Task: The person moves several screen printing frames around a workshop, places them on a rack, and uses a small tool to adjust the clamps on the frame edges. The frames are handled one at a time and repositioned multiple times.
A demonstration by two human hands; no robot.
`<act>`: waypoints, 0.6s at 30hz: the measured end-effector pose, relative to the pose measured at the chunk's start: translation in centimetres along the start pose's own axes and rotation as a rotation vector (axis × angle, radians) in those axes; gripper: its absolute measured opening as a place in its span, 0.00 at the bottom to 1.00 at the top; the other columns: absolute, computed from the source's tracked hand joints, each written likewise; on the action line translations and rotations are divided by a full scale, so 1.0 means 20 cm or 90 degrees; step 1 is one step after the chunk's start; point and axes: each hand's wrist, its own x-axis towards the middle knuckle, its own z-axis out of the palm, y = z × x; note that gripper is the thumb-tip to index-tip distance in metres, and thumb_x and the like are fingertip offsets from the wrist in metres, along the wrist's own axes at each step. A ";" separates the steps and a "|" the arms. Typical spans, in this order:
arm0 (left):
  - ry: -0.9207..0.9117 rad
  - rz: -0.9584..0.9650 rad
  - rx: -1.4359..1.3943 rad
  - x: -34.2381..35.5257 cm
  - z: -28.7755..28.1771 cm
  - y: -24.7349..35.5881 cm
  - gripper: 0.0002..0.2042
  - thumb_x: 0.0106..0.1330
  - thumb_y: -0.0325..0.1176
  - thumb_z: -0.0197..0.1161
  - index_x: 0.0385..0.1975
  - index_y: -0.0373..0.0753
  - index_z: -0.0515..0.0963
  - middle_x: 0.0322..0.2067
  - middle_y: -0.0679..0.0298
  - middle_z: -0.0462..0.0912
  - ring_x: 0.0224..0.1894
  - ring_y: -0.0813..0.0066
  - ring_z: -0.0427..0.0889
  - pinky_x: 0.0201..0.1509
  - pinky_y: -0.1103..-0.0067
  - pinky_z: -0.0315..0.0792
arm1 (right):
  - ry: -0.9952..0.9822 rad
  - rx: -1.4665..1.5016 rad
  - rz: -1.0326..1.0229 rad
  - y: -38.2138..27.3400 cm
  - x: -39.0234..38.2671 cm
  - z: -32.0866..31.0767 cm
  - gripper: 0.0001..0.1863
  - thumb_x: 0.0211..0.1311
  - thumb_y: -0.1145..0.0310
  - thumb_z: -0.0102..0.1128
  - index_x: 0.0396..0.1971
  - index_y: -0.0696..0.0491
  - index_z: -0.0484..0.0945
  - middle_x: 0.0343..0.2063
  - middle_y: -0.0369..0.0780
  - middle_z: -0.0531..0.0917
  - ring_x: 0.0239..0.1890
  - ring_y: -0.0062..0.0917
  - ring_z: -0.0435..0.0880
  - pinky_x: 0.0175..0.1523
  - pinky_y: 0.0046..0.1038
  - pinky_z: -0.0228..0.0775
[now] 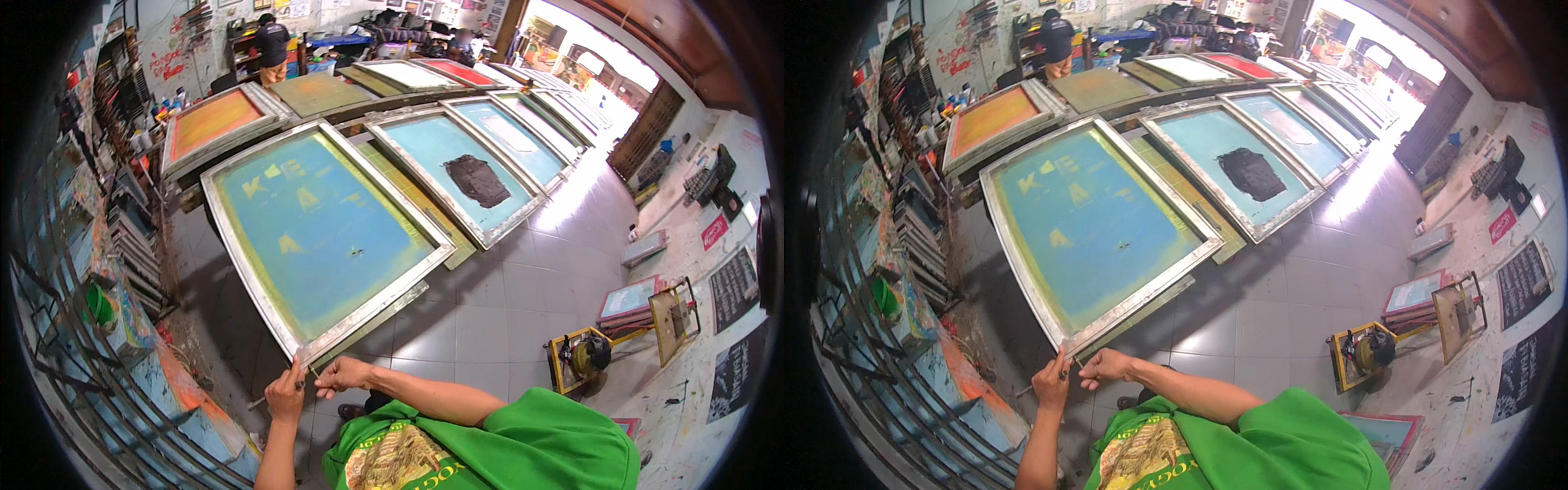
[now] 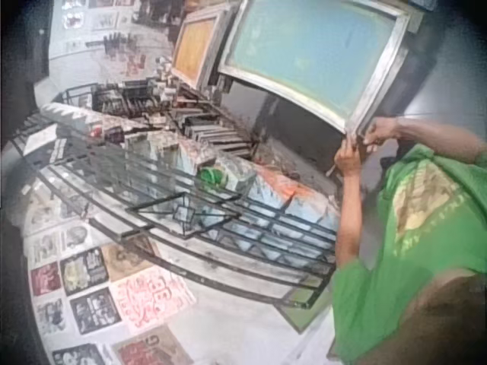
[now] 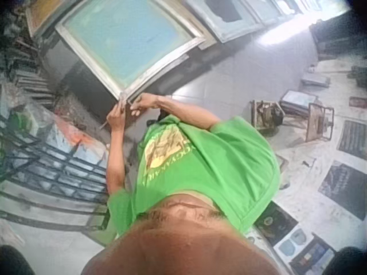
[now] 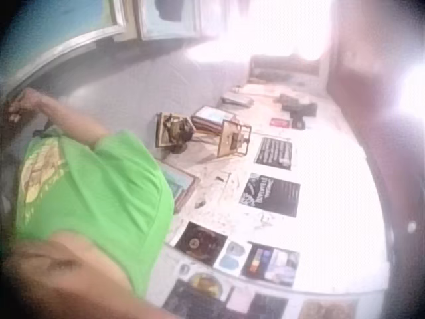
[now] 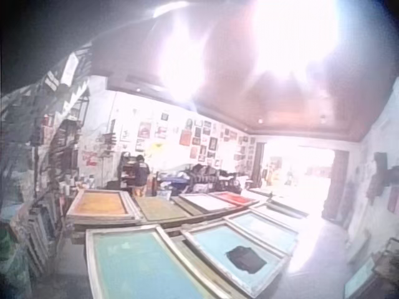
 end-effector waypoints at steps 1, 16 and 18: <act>-0.010 0.000 -0.005 0.00 -0.01 0.01 0.23 0.67 0.33 0.72 0.63 0.44 0.84 0.27 0.60 0.83 0.23 0.57 0.83 0.28 0.65 0.75 | 0.044 0.016 0.001 0.01 0.00 0.02 0.15 0.69 0.58 0.75 0.34 0.56 0.88 0.32 0.38 0.92 0.30 0.17 0.88 0.33 0.21 0.74; -0.025 -0.022 -0.052 0.03 -0.03 0.03 0.23 0.67 0.31 0.72 0.64 0.44 0.83 0.25 0.59 0.81 0.24 0.57 0.82 0.28 0.64 0.74 | 0.041 -0.035 -0.022 0.02 0.00 0.02 0.19 0.74 0.51 0.69 0.37 0.55 0.89 0.34 0.37 0.92 0.35 0.18 0.90 0.33 0.23 0.70; -0.027 -0.022 -0.036 0.03 -0.03 0.03 0.23 0.66 0.32 0.73 0.63 0.44 0.84 0.26 0.59 0.81 0.24 0.57 0.82 0.27 0.64 0.74 | 0.080 -0.125 0.022 0.00 0.01 0.02 0.18 0.73 0.51 0.70 0.36 0.53 0.89 0.32 0.36 0.92 0.35 0.19 0.90 0.33 0.24 0.72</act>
